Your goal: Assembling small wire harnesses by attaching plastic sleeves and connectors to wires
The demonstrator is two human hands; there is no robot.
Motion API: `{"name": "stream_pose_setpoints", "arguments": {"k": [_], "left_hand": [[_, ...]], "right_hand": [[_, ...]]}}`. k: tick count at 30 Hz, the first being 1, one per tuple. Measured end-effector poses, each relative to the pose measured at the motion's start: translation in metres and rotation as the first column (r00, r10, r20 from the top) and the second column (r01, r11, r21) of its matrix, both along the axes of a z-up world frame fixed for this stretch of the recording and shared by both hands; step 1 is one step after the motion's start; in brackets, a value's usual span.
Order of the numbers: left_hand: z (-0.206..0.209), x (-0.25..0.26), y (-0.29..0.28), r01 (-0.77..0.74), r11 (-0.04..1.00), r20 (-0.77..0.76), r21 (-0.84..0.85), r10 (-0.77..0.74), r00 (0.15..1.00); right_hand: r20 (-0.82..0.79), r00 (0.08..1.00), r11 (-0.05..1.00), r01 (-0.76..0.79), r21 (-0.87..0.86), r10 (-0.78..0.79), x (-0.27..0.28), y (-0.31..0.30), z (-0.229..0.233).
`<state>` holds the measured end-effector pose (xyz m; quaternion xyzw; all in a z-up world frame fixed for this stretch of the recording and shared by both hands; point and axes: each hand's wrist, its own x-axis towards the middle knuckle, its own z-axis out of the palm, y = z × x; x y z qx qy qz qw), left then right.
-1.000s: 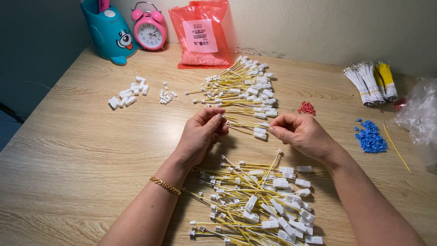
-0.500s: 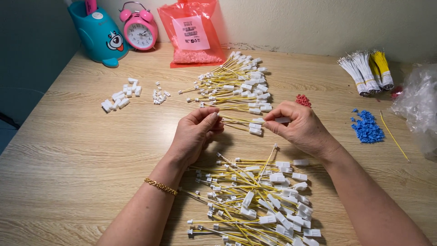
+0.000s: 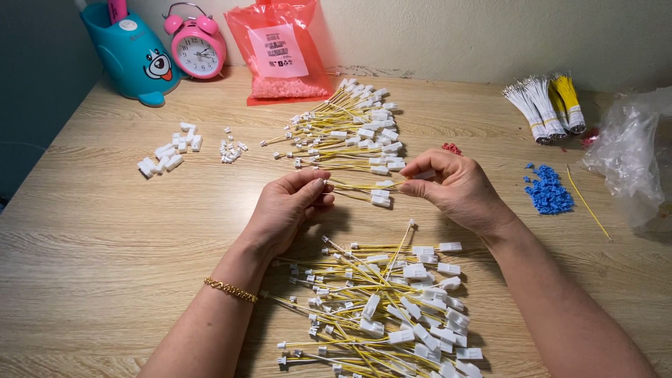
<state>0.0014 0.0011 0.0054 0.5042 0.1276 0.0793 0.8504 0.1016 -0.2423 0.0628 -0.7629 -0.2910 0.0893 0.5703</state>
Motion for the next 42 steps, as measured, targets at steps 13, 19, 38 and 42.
{"name": "stream_pose_setpoints", "arguments": {"k": [13,19,38,42], "left_hand": [[-0.005,0.005,0.002,-0.034,0.998,-0.01,-0.051,0.033,0.999],[-0.001,0.004,0.002,-0.035,0.998,-0.015,-0.061,0.034,0.999],[0.002,-0.001,0.007,-0.021,0.992,-0.003,-0.122,0.021,1.0],[0.0,0.0,0.007,-0.016,0.99,-0.005,-0.139,0.015,1.0]], "right_hand": [[-0.15,0.989,0.973,0.045,0.228,-0.01,0.001,0.002,0.006],[-0.19,0.982,0.927,0.066,0.369,0.006,0.005,0.005,-0.004],[-0.177,0.984,0.932,0.071,0.355,-0.007,0.006,0.003,-0.006],[-0.175,0.984,0.941,0.088,0.326,-0.031,0.004,0.004,-0.005]]}}
